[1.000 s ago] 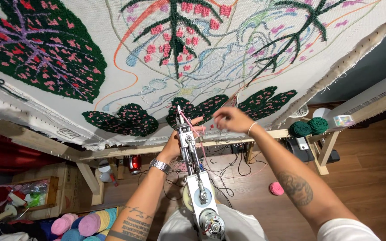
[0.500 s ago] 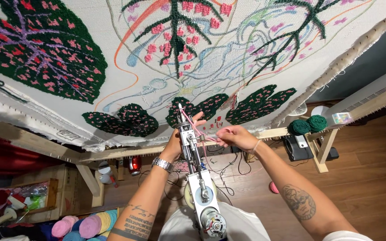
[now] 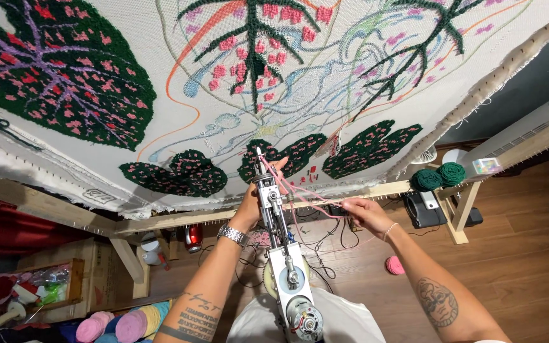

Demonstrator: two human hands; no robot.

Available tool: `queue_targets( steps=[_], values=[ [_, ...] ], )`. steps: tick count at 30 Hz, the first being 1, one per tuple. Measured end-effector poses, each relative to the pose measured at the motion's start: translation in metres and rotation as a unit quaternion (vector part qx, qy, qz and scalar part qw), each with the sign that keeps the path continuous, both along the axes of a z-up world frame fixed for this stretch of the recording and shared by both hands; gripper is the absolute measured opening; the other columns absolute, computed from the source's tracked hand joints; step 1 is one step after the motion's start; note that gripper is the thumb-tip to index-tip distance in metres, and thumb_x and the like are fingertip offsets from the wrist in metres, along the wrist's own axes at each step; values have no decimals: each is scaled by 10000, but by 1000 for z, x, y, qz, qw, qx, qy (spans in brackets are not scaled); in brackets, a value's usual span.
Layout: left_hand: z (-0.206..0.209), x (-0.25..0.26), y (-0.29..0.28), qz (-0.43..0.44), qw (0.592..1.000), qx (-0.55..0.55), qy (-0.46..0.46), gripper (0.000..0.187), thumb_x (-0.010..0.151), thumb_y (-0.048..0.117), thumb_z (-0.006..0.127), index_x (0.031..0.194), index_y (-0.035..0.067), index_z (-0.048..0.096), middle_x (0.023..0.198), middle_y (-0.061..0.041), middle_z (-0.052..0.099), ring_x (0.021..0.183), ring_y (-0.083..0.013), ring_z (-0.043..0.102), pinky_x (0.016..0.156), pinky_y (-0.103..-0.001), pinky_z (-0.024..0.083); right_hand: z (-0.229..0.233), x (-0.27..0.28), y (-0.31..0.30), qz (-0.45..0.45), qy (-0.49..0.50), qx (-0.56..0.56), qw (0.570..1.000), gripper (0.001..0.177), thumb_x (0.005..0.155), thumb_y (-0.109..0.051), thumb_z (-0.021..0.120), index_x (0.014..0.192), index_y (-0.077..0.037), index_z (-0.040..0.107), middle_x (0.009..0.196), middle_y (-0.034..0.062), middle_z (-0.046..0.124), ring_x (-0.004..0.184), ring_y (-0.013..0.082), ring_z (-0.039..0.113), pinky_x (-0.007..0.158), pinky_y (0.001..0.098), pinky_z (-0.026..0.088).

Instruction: Using a tufting gun to apply pink yarn to a leaf pattern on a rug canvas.

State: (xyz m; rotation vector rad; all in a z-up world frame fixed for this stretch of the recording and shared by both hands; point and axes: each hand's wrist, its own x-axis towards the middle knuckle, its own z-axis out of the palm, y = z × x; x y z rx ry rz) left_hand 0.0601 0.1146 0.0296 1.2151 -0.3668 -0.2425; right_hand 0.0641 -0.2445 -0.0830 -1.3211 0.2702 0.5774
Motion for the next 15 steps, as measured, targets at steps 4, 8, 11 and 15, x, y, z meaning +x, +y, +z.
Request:
queue_targets(
  steps=[4,8,11,15],
  values=[
    [14,-2,0,6,999,-9,36,573,1032,266,587,1565,97,465,908,44,635,671,-3,479,561,-180,400,-32,1,-29,85,-89,-148,981,239,860,-190,784,1050,-51,745,672,-39,589,549,64,453,485,241,356],
    [11,-1,-1,2,994,-16,110,560,1002,290,582,1515,83,493,995,55,686,614,-21,498,544,-212,485,-65,11,-47,125,-178,-270,938,283,866,-170,848,1060,9,749,750,21,585,639,73,503,564,243,433],
    [-15,7,0,19,1000,23,10,536,1125,301,617,1572,6,599,900,1,533,712,-34,506,596,-198,453,23,0,9,98,-424,-387,813,558,754,-171,871,1243,-1,661,1089,43,610,939,88,592,739,262,522],
    [-13,11,-9,40,992,7,115,489,946,238,646,1361,14,518,1131,-34,729,894,-72,697,713,-319,664,119,-19,82,85,-278,-245,925,403,864,-198,784,1237,-69,704,1041,-11,695,823,61,631,719,236,549]
  ],
)
